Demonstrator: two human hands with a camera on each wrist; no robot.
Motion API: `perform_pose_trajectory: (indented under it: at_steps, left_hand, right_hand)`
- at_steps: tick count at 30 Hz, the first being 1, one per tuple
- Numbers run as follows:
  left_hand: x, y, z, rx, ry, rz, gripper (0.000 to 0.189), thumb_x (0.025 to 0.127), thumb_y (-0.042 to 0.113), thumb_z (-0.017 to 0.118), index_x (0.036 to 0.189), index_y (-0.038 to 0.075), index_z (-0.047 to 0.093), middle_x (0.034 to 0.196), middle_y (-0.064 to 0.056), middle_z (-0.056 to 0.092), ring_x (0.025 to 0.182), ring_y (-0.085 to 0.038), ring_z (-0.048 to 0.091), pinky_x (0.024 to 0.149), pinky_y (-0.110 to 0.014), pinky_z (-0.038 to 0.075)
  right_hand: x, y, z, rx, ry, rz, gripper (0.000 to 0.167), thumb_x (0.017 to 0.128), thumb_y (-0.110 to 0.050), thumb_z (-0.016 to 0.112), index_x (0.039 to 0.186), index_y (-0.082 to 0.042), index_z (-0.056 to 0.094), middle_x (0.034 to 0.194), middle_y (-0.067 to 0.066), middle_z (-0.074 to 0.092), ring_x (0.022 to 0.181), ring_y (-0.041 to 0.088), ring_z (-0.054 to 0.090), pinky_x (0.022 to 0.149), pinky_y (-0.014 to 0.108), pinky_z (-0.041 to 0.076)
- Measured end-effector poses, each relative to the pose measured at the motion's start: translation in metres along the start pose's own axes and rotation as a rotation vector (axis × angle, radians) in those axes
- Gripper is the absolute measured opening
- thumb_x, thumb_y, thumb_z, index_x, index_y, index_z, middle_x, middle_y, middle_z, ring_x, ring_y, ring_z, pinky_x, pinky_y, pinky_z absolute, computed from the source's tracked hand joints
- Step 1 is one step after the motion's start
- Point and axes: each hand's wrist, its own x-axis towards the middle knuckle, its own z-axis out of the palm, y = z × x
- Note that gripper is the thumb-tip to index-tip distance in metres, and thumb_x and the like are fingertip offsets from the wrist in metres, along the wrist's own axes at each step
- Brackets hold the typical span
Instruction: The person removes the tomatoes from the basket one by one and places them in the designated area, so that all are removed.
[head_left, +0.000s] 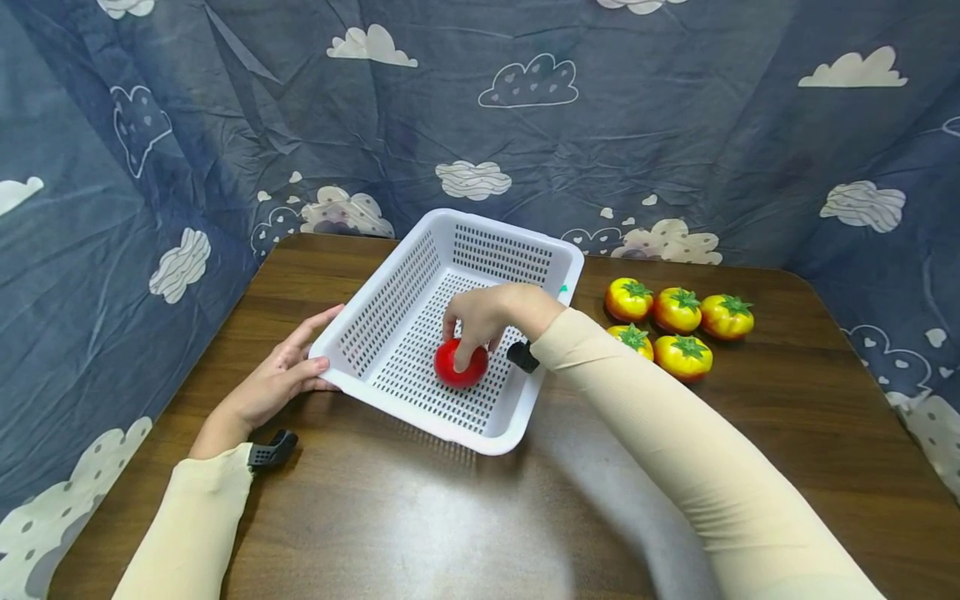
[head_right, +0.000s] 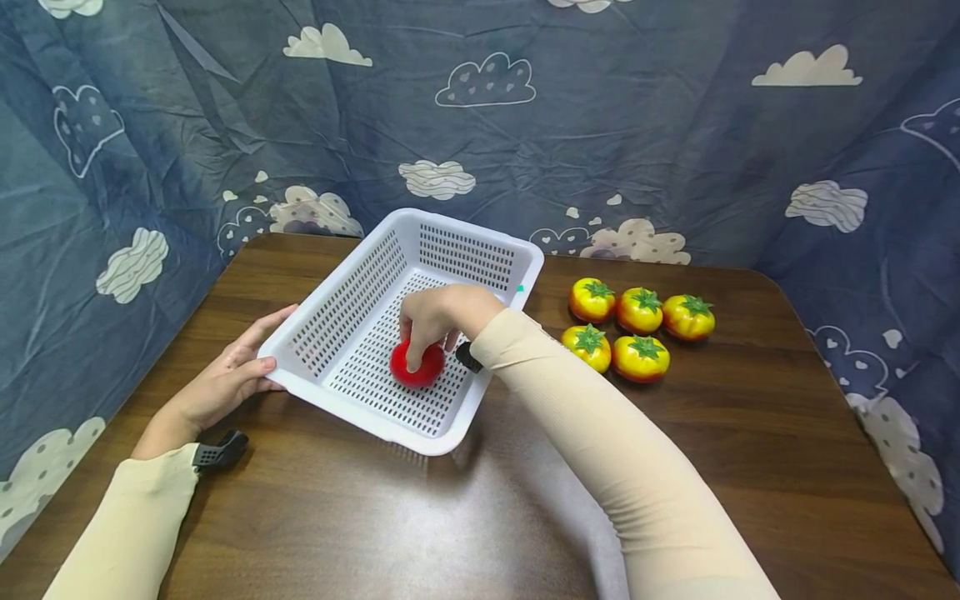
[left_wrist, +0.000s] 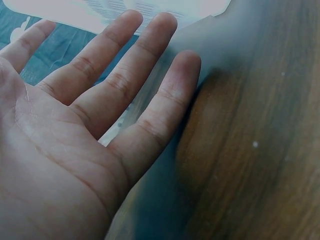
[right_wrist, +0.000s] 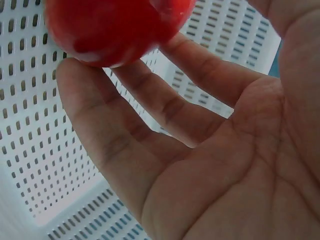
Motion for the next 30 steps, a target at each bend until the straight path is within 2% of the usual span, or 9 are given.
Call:
perform_pose_trajectory:
  at_steps: [8,15,19,23,27,30]
  left_hand:
    - [0.0,0.0,0.0,-0.004,-0.003,0.003,0.071,0.11,0.002,0.046,0.172,0.027,0.023,0.15,0.002,0.052,0.12,-0.014,0.069,0.092,-0.031,0.063]
    - [0.0,0.0,0.0,-0.005,-0.006,0.006,0.07,0.11,0.002,0.046,0.172,0.027,0.023,0.15,0.002,0.052,0.12,-0.014,0.069,0.092,-0.031,0.063]
    - [0.0,0.0,0.0,-0.003,-0.005,0.005,0.07,0.11,0.002,0.046,0.172,0.027,0.023,0.15,0.002,0.051,0.12,-0.014,0.069,0.092,-0.031,0.063]
    - [0.0,0.0,0.0,0.001,-0.003,0.004,0.07,0.11,0.002,0.046,0.172,0.027,0.023,0.151,0.001,0.051,0.12,-0.014,0.069,0.092,-0.031,0.063]
    - [0.001,0.0,0.0,-0.001,-0.004,0.005,0.07,0.11,0.002,0.046,0.172,0.027,0.023,0.151,0.0,0.051,0.12,-0.014,0.069,0.092,-0.031,0.063]
    - [0.001,0.0,0.0,-0.005,-0.006,0.006,0.071,0.11,0.002,0.046,0.172,0.027,0.023,0.151,0.001,0.051,0.121,-0.014,0.069,0.092,-0.031,0.063]
  right_hand:
    - [0.0,0.005,-0.005,-0.025,0.043,0.014,0.042,0.092,-0.018,0.078,0.133,-0.015,0.067,0.133,0.007,0.062,0.113,0.019,0.064,0.091,0.042,0.064]
    - [0.002,0.0,-0.003,-0.07,0.036,0.046,0.048,0.091,-0.021,0.08,0.136,-0.017,0.066,0.132,0.006,0.062,0.118,0.021,0.059,0.093,0.044,0.063]
    - [0.003,-0.003,-0.002,-0.122,0.041,0.048,0.048,0.089,-0.022,0.082,0.135,-0.018,0.066,0.134,0.005,0.063,0.115,0.021,0.061,0.094,0.045,0.062]
    - [0.004,-0.006,-0.001,-0.151,0.05,0.039,0.053,0.091,-0.023,0.079,0.14,-0.02,0.059,0.134,0.007,0.062,0.112,0.021,0.062,0.094,0.048,0.062]
    - [0.005,-0.006,0.0,-0.182,0.067,0.043,0.046,0.094,-0.025,0.075,0.136,-0.021,0.057,0.133,0.008,0.061,0.111,0.021,0.062,0.092,0.049,0.062]
    - [0.004,-0.006,0.001,-0.199,0.072,0.051,0.042,0.093,-0.025,0.077,0.13,-0.018,0.059,0.132,0.008,0.062,0.111,0.022,0.063,0.09,0.048,0.063]
